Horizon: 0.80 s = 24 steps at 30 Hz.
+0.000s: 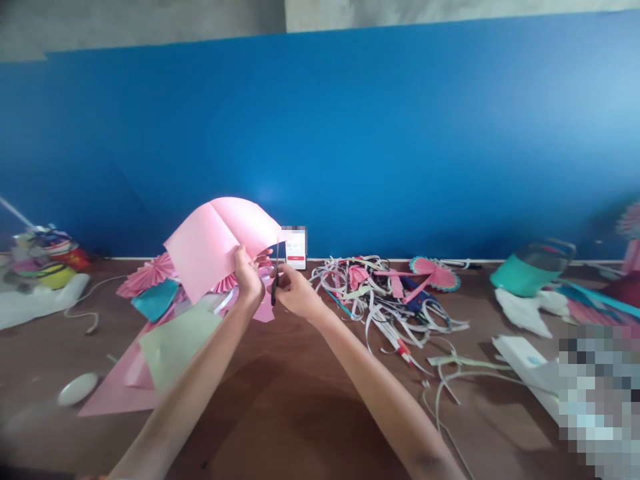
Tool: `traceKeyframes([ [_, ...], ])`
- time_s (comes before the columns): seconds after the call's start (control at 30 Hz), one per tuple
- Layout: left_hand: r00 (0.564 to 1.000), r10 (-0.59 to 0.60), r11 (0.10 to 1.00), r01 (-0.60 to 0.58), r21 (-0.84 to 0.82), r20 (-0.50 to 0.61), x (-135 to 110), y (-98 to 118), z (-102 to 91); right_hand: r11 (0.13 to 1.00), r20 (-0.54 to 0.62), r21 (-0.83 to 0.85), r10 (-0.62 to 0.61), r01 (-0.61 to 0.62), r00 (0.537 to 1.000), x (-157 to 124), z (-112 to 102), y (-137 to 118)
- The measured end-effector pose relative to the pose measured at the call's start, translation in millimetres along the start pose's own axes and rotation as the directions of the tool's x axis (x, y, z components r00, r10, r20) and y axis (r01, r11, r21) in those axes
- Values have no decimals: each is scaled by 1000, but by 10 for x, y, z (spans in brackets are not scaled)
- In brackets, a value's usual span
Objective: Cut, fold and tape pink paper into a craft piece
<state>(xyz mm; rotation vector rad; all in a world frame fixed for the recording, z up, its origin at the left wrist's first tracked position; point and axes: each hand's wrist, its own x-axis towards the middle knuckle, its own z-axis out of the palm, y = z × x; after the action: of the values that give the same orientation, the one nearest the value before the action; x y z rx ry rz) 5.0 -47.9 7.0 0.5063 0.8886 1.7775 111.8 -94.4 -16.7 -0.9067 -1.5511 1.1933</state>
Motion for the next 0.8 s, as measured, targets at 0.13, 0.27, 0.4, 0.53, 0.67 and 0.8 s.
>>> traceKeyframes([
  [0.13, 992, 125, 992, -125, 9, -8, 7, -119, -9, 978, -179, 201, -13, 49, 984, 45, -9, -14],
  [0.27, 995, 25, 999, -22, -35, 99, -122, -245, 2, 936, -395, 316, -18, 154, 919, 83, -4, -42],
  [0.4, 977, -143, 989, 149, -27, 161, -228, -313, 1, 889, -448, 448, 126, 100, 885, 87, -11, -70],
  [0.53, 945, -233, 970, 243, -18, 228, -270, -371, -31, 871, -586, 465, 169, 158, 792, 82, -51, -59],
  [0.67, 926, -241, 967, 256, -13, 291, -303, -420, -45, 875, -648, 458, 206, 158, 733, 99, -110, -31],
  [0.8, 950, -175, 982, 186, -20, 260, -296, -432, -39, 884, -659, 438, 195, 161, 726, 132, -151, -7],
])
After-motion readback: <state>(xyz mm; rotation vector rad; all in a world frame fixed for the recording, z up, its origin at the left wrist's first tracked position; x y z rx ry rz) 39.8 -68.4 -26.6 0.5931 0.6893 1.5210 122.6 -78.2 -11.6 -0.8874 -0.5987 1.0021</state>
